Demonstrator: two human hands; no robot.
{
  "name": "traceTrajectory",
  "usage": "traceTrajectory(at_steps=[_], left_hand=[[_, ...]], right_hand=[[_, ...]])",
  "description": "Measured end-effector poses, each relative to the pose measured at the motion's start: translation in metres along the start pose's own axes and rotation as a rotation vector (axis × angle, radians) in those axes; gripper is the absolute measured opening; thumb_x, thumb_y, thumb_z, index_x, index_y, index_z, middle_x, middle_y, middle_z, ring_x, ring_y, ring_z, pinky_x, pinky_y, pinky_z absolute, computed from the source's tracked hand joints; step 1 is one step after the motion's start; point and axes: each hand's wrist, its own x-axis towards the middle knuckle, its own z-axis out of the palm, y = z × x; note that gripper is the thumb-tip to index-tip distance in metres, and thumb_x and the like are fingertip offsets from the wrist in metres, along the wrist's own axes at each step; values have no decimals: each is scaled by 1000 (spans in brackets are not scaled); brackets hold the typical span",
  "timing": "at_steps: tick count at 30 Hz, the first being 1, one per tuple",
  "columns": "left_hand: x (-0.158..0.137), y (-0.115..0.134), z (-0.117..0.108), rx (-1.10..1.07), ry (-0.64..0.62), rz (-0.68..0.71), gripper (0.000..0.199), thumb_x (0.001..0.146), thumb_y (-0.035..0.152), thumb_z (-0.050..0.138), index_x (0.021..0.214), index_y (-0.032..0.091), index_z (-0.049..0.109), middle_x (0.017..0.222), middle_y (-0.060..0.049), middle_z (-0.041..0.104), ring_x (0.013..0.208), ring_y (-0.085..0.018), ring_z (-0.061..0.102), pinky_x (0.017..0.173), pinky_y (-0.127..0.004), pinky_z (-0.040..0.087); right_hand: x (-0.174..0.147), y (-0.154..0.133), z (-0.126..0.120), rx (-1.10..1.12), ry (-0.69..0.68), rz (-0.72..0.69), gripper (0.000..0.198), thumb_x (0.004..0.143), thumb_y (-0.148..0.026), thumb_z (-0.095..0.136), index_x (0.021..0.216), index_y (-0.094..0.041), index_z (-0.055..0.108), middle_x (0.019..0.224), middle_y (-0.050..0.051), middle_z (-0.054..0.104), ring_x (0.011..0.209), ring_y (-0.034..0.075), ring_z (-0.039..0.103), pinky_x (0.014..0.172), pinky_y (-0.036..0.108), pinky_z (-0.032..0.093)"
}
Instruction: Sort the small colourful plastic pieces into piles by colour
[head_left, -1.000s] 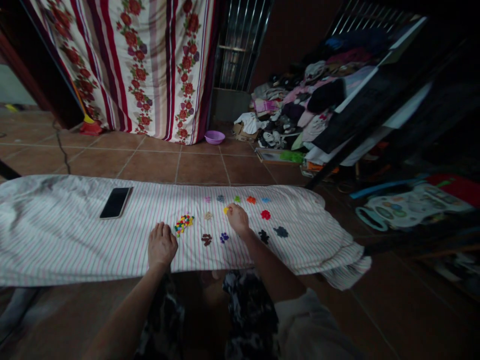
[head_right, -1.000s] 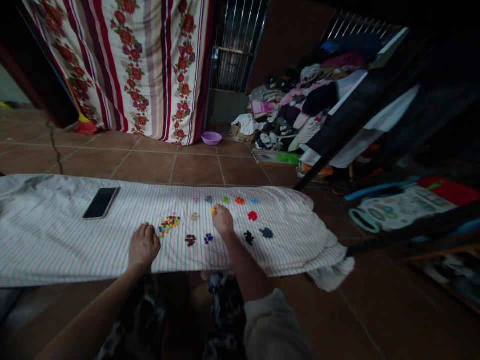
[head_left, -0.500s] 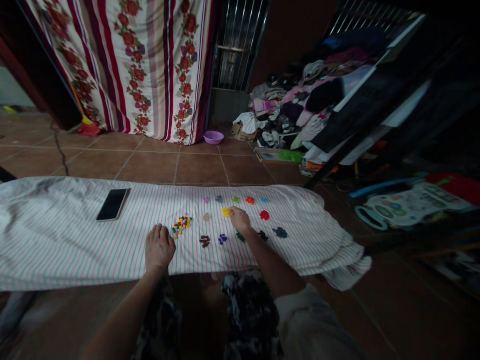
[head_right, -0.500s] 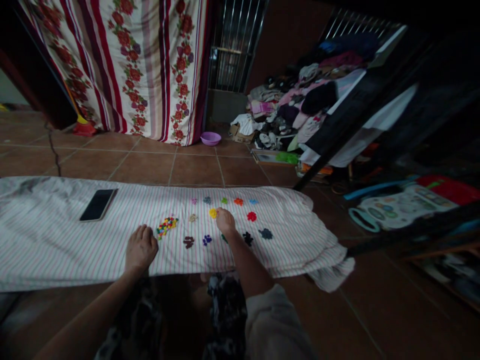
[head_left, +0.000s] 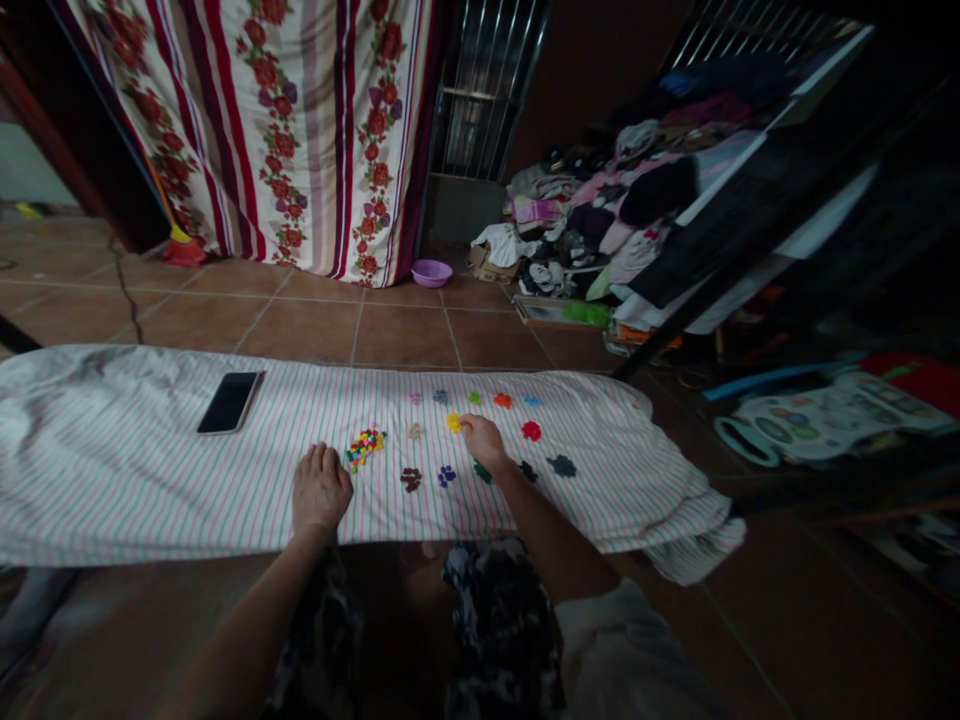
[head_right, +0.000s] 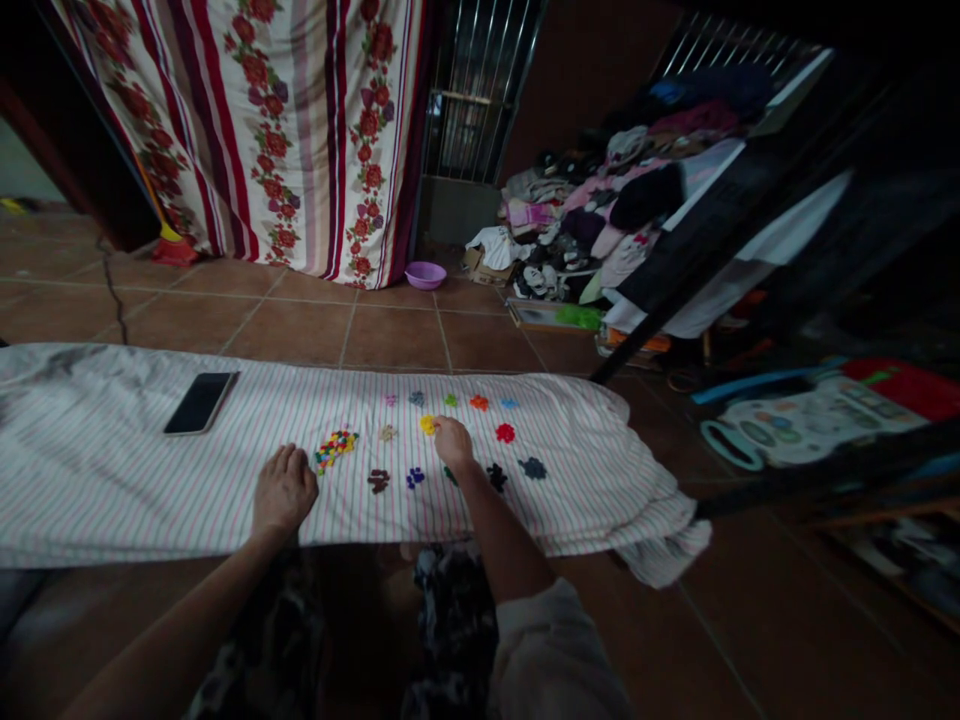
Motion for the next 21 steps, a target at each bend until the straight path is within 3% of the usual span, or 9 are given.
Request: traceTrajectory(at_steps=[7, 15, 21], left_hand=[[2, 2, -4, -16, -52, -26, 31, 86, 19, 43, 109, 8, 60, 128, -24, 60, 129, -34, 49, 108, -49, 38], [1, 2, -4, 26, -38, -18, 30, 87, 20, 42, 108, 8, 61, 126, -22, 62, 127, -33, 51, 108, -47, 40], [1, 2, -3, 5, -18, -16, 30, 87, 18, 42, 109, 9, 61, 126, -21, 61, 128, -33, 51, 107, -48, 39]], right_hand=[[-4, -17, -1, 83, 61, -112, 31, 92, -12, 46, 104, -20, 74, 107, 7, 73, 101, 18, 65, 91, 27, 45], [-21, -74, 27, 199, -92, -328, 26, 91, -13, 51, 101, -22, 73, 102, 4, 73, 96, 16, 64, 86, 25, 45], [-28, -108, 39, 156, -186, -343, 24, 90, -16, 53, 103, -22, 73, 104, 5, 73, 105, 17, 62, 89, 24, 43]])
